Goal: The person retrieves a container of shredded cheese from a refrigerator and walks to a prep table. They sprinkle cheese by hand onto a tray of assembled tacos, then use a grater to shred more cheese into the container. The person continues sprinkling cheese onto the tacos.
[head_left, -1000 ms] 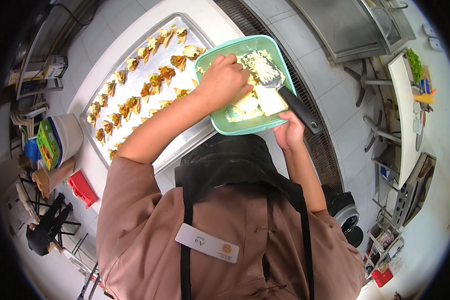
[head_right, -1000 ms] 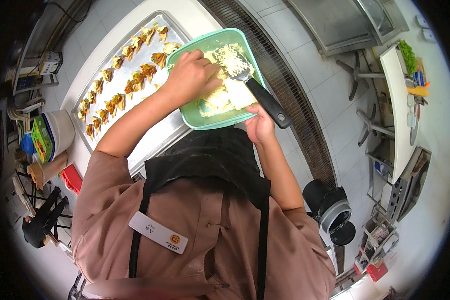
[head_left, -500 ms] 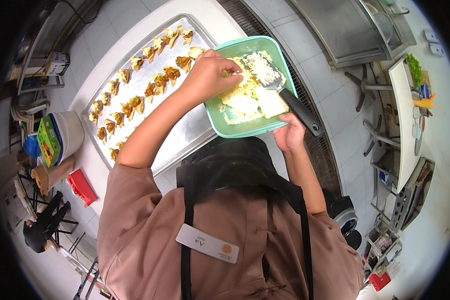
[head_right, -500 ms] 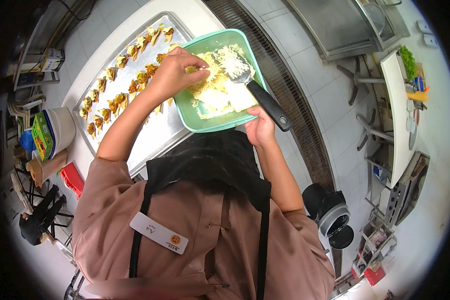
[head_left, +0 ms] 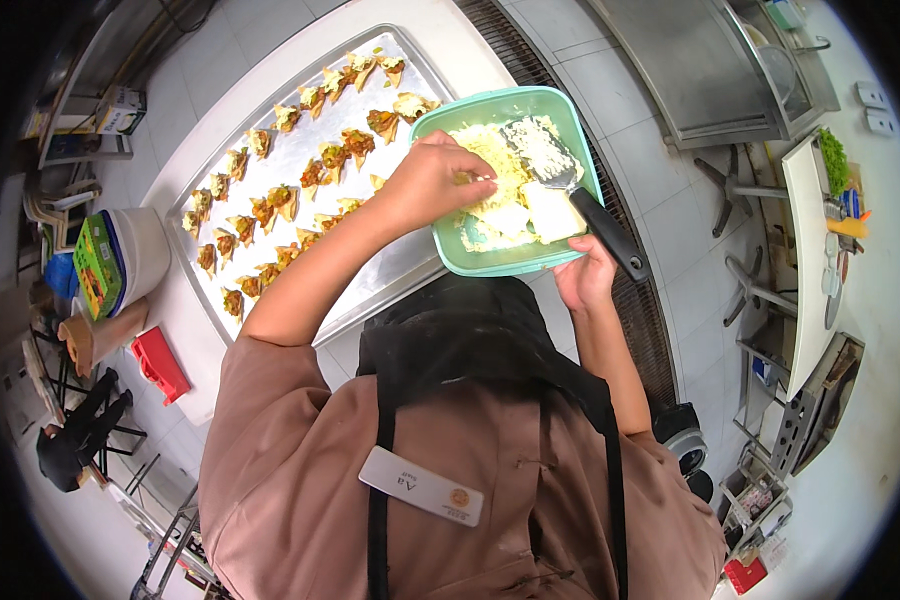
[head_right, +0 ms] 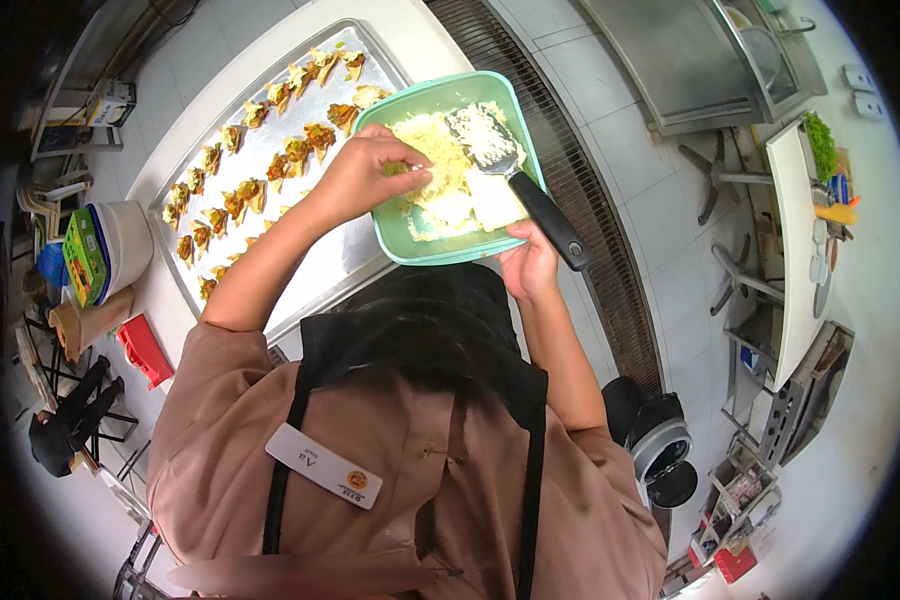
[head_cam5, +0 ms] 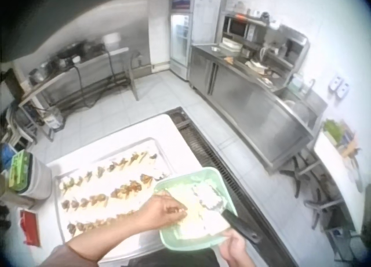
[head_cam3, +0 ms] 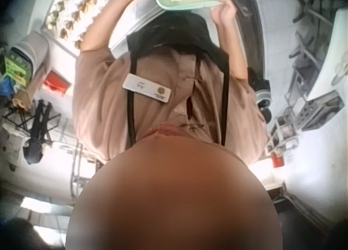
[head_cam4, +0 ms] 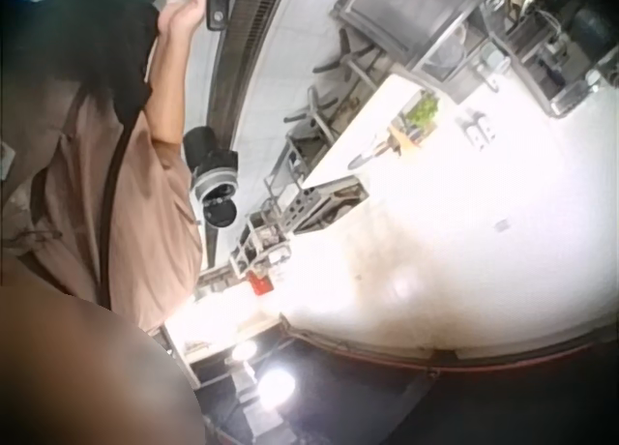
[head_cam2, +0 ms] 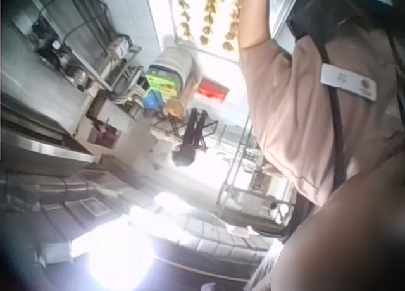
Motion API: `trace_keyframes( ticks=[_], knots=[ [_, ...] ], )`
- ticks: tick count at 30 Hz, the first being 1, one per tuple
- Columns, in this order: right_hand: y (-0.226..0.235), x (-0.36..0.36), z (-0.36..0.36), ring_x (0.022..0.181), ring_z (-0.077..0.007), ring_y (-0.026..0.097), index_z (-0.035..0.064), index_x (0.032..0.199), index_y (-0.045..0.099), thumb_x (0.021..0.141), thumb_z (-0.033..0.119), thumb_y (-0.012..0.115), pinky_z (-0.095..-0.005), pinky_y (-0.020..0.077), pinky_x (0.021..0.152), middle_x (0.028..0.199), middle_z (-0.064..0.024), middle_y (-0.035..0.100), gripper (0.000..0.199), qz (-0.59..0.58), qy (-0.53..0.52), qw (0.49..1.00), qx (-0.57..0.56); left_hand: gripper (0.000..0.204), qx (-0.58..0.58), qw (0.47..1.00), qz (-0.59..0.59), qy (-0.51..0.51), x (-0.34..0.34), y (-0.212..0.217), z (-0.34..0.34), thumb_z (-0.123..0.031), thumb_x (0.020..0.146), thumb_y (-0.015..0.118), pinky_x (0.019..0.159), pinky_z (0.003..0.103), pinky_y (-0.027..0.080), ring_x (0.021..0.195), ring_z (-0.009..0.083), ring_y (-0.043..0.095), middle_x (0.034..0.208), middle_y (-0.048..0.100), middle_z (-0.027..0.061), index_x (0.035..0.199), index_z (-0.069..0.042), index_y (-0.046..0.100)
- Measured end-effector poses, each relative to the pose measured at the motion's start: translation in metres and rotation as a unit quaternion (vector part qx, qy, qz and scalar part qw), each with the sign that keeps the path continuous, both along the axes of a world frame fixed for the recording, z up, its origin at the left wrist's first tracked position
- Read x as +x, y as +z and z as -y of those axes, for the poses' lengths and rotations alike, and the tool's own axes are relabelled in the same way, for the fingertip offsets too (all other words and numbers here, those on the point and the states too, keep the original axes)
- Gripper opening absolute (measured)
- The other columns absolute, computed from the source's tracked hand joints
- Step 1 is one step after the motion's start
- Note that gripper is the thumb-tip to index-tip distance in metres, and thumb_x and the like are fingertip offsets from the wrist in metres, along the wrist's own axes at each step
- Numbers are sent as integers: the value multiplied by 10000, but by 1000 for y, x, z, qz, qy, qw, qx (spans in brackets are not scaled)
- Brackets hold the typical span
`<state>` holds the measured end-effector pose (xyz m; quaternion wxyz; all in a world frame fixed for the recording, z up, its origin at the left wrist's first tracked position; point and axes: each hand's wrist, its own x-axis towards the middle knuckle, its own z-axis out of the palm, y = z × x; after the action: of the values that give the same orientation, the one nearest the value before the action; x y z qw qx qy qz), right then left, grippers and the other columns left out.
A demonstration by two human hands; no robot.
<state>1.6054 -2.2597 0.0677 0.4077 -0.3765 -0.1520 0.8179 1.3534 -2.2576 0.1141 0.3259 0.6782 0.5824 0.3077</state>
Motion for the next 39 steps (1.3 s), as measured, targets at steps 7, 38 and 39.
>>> trace_keyframes(
  ticks=[7, 38, 39],
  knots=[
    [7, -5, 2, 1059, -276, 552, -43, 1194, 475, 730, 106, 478, -428, 450, 898, 1160, -159, 562, 487, 10, -11, 1000, 9, 222, -84, 994, 66, 37, -16, 5, -2, -256, 765, 725, 746, 289, 451, 836, 176, 526, 790, 634, 51, 903, -82, 714],
    [1, 8, -3, 1051, -250, 549, -34, 1164, 495, 740, 70, 478, -412, 444, 899, 1152, -140, 565, 437, -13, 3, 1000, 9, 156, 107, 957, -265, -54, -3, 5, -22, -132, 695, 692, 807, 341, 399, 853, 226, 526, 747, 639, 30, 843, -86, 705],
    [2, 8, -3, 1053, -250, 549, -33, 1162, 495, 738, 68, 478, -412, 444, 899, 1152, -140, 564, 436, -15, 1, 1000, 8, 161, 137, 941, -306, -54, -4, 5, -24, -131, 694, 692, 807, 338, 398, 857, 225, 527, 754, 640, 29, 848, -88, 705]
  ],
)
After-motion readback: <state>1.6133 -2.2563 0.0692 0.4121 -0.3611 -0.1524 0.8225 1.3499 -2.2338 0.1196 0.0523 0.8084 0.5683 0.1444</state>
